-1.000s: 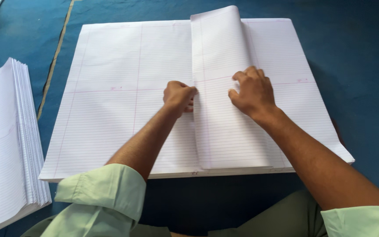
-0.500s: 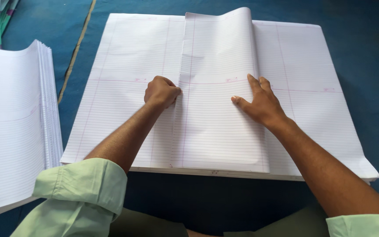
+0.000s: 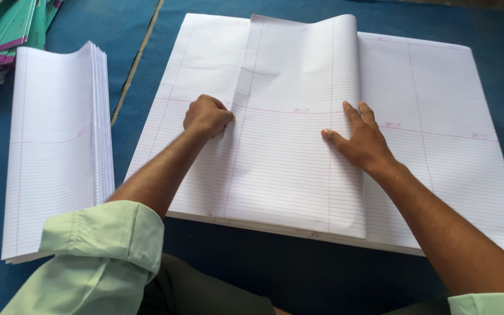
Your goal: The person folds a large sheet of lined paper in half and presses the crease with a wooden tool. They repeat this process for multiple sheets, stacking the folded sheets to the side.
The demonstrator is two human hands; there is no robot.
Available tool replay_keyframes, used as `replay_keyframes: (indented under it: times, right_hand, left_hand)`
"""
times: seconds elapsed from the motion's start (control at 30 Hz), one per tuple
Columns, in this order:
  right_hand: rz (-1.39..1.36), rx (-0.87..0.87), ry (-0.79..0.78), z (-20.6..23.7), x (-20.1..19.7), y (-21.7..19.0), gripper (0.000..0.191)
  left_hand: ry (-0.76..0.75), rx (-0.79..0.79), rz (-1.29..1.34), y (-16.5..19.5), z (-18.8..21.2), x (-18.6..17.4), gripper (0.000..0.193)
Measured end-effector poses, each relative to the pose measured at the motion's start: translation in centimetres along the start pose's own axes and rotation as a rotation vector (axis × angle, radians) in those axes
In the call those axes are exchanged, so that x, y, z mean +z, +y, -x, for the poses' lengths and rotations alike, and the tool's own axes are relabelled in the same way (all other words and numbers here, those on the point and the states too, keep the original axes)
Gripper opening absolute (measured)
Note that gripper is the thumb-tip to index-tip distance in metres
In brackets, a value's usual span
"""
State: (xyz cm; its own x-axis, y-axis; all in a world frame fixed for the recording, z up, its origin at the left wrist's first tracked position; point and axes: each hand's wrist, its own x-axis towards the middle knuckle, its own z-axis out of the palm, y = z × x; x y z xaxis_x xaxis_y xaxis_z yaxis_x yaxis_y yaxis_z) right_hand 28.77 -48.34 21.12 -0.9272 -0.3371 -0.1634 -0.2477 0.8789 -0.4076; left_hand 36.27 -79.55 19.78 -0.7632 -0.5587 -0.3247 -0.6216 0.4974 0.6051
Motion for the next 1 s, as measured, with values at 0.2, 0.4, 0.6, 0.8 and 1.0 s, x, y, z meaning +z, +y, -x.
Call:
replay_keyframes:
  times: [0.2, 0.4, 0.6, 0.8, 1.0]
  right_hand:
    - [-0.01, -0.076, 0.017, -1.2, 1.7, -3.0, 0.092]
    - [-0.019, -0.083, 0.004, -2.2, 3.7, -5.7, 0.092]
    - [-0.013, -0.117, -0.02, -2.9, 5.4, -8.0, 0.094]
    - [-0.017, -0.193, -0.005, -3.3, 7.0, -9.6, 0.092]
    - [-0.04, -0.202, -0.015, -3.5, 8.0, -10.6, 0.092]
  left_hand:
    - [0.02, -0.037, 0.011, -3.4, -1.9, -4.1, 0.026]
    - [0.076, -0.024, -0.039, -6.7, -3.5, -8.1, 0.027]
    - [0.168, -0.042, -0.14, -9.4, -4.3, -11.0, 0.025]
    - [0.217, -0.028, -0.148, -11.5, -4.9, -12.9, 0.023]
    - [0.238, -0.033, -0.069, -12.9, -5.0, -13.9, 0.021]
